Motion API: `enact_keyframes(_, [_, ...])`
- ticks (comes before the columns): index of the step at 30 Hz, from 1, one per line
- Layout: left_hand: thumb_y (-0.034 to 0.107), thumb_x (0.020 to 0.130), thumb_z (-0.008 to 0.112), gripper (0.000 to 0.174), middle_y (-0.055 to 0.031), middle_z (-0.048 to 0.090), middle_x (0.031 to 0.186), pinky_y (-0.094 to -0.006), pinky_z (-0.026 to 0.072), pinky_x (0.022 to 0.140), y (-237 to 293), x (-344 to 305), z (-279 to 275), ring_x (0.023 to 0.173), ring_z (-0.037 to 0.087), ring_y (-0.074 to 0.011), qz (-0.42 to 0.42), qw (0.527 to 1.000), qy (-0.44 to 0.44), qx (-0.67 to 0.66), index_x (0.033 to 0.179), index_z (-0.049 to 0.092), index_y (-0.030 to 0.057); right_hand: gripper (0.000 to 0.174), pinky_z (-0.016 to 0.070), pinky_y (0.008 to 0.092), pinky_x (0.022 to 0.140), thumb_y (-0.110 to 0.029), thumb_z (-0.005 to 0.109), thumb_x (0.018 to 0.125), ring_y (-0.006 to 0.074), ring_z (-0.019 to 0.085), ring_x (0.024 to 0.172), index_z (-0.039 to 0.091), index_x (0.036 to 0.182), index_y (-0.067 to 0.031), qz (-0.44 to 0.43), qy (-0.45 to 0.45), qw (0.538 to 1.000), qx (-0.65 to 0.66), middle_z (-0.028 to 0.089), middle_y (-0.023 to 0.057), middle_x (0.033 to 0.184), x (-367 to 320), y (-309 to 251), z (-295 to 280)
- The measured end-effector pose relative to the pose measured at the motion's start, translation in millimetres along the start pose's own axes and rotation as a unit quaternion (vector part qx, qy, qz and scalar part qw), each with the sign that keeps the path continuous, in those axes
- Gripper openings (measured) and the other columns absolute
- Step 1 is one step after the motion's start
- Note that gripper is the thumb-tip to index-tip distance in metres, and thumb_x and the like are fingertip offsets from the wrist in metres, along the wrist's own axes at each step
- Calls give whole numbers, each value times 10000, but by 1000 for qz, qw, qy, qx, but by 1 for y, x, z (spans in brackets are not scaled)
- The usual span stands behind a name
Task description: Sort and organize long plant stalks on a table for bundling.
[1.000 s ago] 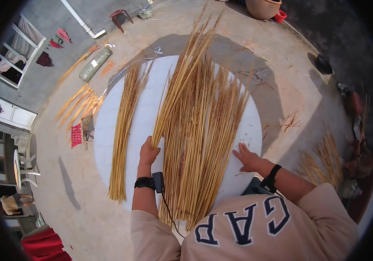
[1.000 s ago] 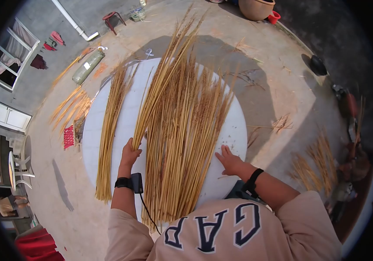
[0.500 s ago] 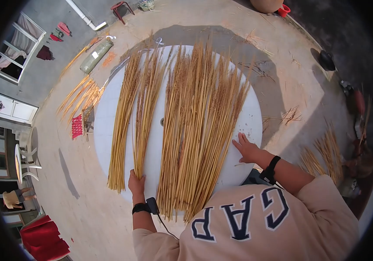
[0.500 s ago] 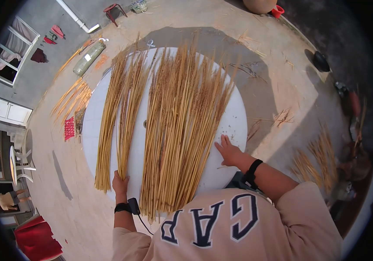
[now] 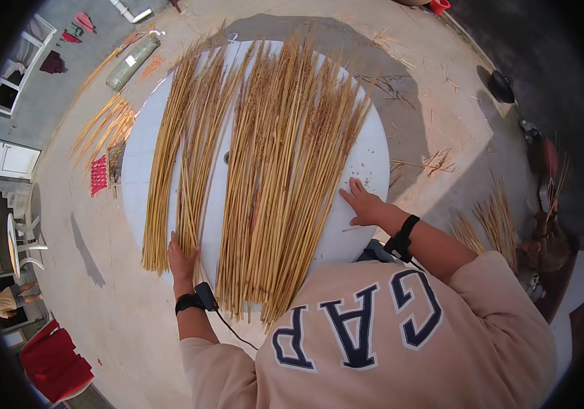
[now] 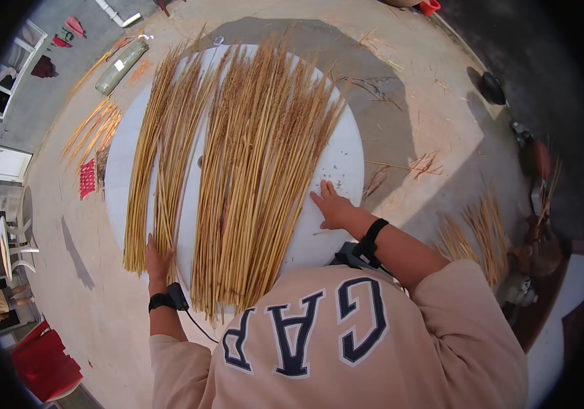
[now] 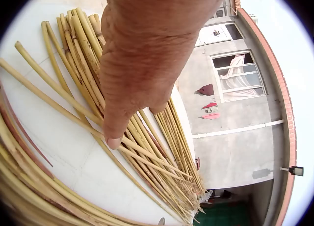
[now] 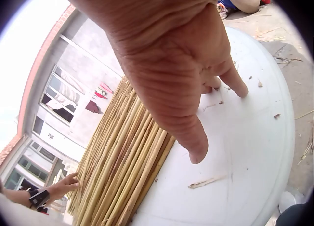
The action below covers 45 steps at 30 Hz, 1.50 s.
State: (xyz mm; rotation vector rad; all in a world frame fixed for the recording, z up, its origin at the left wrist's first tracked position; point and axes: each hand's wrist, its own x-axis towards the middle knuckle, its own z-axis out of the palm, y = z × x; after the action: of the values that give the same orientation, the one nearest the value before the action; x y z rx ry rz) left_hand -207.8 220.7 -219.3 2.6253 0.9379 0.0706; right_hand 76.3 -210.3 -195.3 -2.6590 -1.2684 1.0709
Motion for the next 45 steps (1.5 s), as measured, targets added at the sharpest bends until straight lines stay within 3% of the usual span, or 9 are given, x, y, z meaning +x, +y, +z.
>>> enact_keyframes(10, [194, 751, 650, 726, -245, 342, 1288, -413, 293, 985, 0, -34, -8, 1194, 325, -384, 0, 999, 41, -5, 1323, 249, -1, 712, 393, 396, 936, -257, 712, 669, 379, 203, 1282, 371, 1247, -18, 2, 38, 998, 46, 204, 281, 1351, -5, 2, -10])
enact_keyframes(15, [133, 779, 616, 654, -225, 356, 1292, -406, 285, 984, 85, -79, -32, 1197, 324, -377, 51, 997, 27, -47, 1319, 266, 17, 368, 452, 371, 775, -235, 642, 729, 313, 556, 898, 560, 1005, -7, 6, 246, 943, 226, 587, 147, 959, 13, 27, 0])
enact_keyframes(18, [143, 792, 608, 640, -215, 325, 1316, -398, 269, 998, 97, -130, -29, 1213, 309, -364, -16, 997, 41, -71, 1318, 265, 17, 325, 498, 245, 539, -220, 582, 818, 167, 622, 653, 538, 1014, 35, 95, 111, 844, 516, 604, 110, 810, 16, 29, -18])
enact_keyframes(23, [157, 810, 594, 630, -217, 331, 1302, -383, 269, 1001, 84, -226, 2, 1219, 310, -338, -168, 975, 78, -127, 1321, 258, 3, 301, 525, 285, 566, -197, 556, 839, 210, 632, 678, 515, 995, 57, 135, 5, 803, 580, 601, 145, 804, 33, 12, -18])
enact_keyframes(26, [262, 850, 547, 629, -217, 330, 1301, -388, 269, 996, 89, -262, 25, 1219, 313, -326, -364, 906, 125, -178, 1328, 238, -8, 305, 543, 300, 591, -183, 537, 852, 232, 637, 692, 492, 990, 85, 135, -20, 786, 603, 598, 174, 805, 45, -5, -16])
enact_keyframes(28, [455, 868, 446, 707, -219, 322, 1307, -388, 276, 985, 108, -272, 34, 1213, 326, -319, -562, 736, 75, -369, 1323, 224, -38, 311, 550, 303, 605, -178, 528, 858, 242, 639, 698, 482, 991, 100, 131, -20, 784, 606, 597, 186, 809, 56, -16, -16])
enact_keyframes(31, [593, 845, 339, 817, -228, 333, 1300, -384, 285, 972, 139, -267, 30, 1198, 346, -315, -623, 629, 74, -459, 1311, 221, -68, 281, 551, 309, 577, -154, 511, 862, 257, 635, 691, 486, 957, 110, 109, -22, 762, 638, 599, 199, 824, 72, -23, -12])
enact_keyframes(41, [554, 865, 337, 765, -242, 301, 1306, -369, 269, 991, 94, -247, 75, 1187, 344, -287, -439, 603, 141, -651, 1339, 180, -25, 234, 549, 300, 610, -112, 513, 849, 259, 633, 717, 500, 925, 108, 105, 59, 762, 636, 592, 198, 834, 76, -3, -19])
enact_keyframes(45, [480, 888, 354, 723, -253, 195, 1361, -369, 197, 1041, 118, -230, 50, 1286, 194, -313, -477, 673, 185, -534, 1345, 136, -35, 240, 527, 315, 477, -115, 567, 816, 274, 629, 623, 527, 850, 119, 128, 66, 753, 642, 586, 199, 757, 71, -3, -19])
